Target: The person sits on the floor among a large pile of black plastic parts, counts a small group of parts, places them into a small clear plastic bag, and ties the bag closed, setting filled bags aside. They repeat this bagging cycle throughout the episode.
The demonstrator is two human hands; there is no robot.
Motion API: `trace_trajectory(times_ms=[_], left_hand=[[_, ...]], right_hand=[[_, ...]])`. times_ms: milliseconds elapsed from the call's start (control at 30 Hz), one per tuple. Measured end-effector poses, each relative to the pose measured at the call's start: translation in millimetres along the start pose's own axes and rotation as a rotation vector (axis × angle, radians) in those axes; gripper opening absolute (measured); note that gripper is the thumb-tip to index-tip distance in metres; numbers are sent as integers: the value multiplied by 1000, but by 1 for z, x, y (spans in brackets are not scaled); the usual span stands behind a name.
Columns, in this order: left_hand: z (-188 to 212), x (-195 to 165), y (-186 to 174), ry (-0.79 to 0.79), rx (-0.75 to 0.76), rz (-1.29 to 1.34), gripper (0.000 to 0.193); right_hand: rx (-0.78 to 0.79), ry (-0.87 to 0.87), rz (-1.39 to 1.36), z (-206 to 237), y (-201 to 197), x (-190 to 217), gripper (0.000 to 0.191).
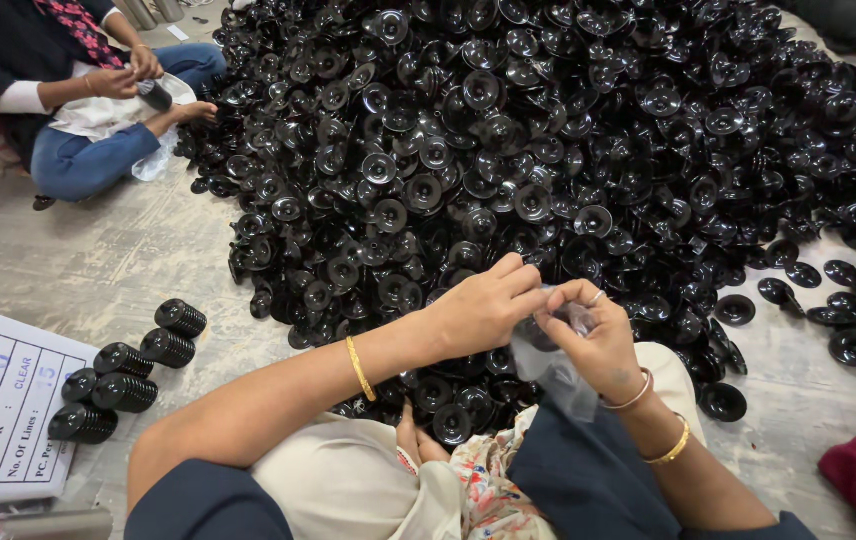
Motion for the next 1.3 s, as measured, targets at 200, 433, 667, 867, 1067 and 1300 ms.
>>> trace_trajectory(times_ms=[200,433,667,867,1067,1300], left_hand=[[0,-2,-1,-75,50,45,32],[0,-3,-2,-76,42,127,15],[-2,-10,-3,-59,11,93,14],[-4,-16,-15,-26,-15,84,21],[-5,-13,-30,-28,-15,98,17],[-4,-8,-30,-11,-6,81,24]], right_hand=[[-139,-436,565,5,16,24,20],[-187,-599,790,1,26,29,22],[-199,-496,711,4,26,20,27],[-213,-506,564,9,29,21,24],[-225,-411,265,5,34,13,24],[-145,-350,162,4,33,8,18]])
Point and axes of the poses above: each hand's wrist, its own z-axis away from the middle knuckle, its own y-axis out of the palm, x = y × z, the point moved 1 cm from there along -z, towards the middle knuckle, and after that the axes turned 9 degrees about -z, right-handed, at the moved point
